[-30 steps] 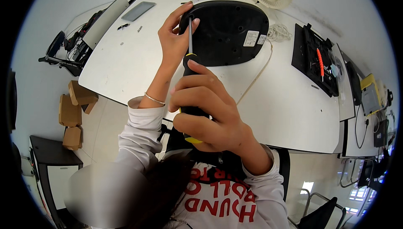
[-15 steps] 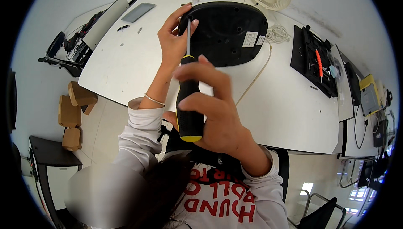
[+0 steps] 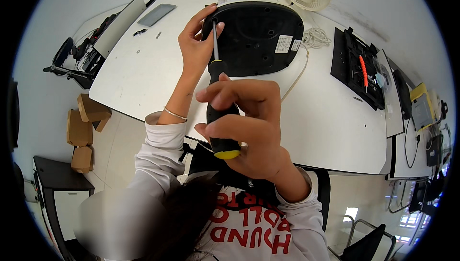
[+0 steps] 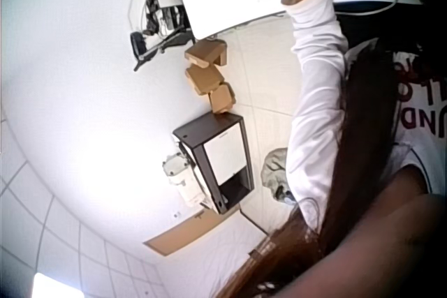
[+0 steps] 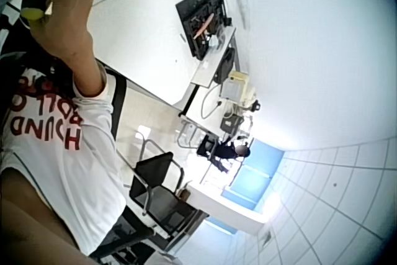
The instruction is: The person uses a screwdriver to remove screws from the back of a white table fan's motor housing and then from the base. They place the removed screws on the table and reposition the fan to access different screw locations.
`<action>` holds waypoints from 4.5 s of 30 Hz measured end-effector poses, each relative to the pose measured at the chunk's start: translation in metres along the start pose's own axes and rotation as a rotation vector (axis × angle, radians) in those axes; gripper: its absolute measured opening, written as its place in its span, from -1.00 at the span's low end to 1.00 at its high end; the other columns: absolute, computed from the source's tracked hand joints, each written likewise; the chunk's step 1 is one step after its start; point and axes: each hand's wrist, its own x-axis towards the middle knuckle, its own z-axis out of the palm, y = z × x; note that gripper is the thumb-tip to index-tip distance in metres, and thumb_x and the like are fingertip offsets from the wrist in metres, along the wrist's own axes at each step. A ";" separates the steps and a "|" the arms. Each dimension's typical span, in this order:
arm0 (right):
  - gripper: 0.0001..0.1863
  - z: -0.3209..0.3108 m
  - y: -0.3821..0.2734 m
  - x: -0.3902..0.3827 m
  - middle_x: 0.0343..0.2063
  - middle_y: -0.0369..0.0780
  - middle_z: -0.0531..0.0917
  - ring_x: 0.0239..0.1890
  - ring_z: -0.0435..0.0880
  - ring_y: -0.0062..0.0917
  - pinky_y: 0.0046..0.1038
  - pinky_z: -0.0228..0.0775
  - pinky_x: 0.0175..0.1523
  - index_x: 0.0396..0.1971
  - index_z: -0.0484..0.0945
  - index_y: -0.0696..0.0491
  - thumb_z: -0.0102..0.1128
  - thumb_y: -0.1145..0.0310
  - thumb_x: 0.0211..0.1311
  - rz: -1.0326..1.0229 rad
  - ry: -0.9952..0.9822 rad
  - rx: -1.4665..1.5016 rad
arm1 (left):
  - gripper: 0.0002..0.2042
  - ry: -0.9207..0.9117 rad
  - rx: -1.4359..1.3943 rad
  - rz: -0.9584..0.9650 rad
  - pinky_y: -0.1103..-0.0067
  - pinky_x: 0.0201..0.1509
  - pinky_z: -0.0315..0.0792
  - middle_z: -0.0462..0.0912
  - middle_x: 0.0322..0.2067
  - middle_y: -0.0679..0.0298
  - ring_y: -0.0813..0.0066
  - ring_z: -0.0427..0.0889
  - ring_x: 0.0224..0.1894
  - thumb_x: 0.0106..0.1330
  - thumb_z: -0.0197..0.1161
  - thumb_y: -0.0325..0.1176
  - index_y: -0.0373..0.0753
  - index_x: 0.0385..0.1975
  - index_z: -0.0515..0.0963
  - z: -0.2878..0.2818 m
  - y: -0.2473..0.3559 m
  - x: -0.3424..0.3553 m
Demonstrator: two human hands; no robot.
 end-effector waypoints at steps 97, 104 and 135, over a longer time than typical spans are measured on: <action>-0.46 -0.044 -0.021 -0.020 -0.02 -0.33 0.42 0.11 0.40 -0.31 -0.27 0.44 0.11 -0.05 0.30 -0.26 0.34 0.41 -0.02 -0.134 0.204 -0.031 | -0.74 -0.001 -0.506 -0.041 0.57 0.01 0.36 0.59 -0.31 0.17 0.49 0.55 -0.20 0.29 0.10 -0.28 -0.39 -0.24 0.52 -0.019 0.017 0.002; -0.48 -0.027 -0.018 -0.019 -0.03 -0.37 0.45 0.10 0.41 -0.34 -0.27 0.39 0.15 -0.06 0.31 -0.29 0.35 0.34 -0.02 -0.098 0.151 -0.033 | -0.72 -0.152 -0.864 -0.272 0.59 -0.18 0.45 0.57 -0.38 0.19 0.47 0.54 -0.31 0.26 0.18 -0.22 -0.36 -0.27 0.50 -0.034 0.011 0.007; -0.40 -0.039 -0.001 -0.019 -0.04 -0.28 0.46 0.01 0.47 -0.29 -0.37 0.45 0.03 0.02 0.26 -0.21 0.36 0.31 -0.03 -0.115 0.079 -0.164 | -0.84 0.140 0.866 -0.669 0.56 -0.35 0.43 0.66 -0.51 0.36 0.50 0.61 -0.44 -0.05 0.39 -0.21 -0.11 -0.51 0.67 -0.182 -0.124 0.028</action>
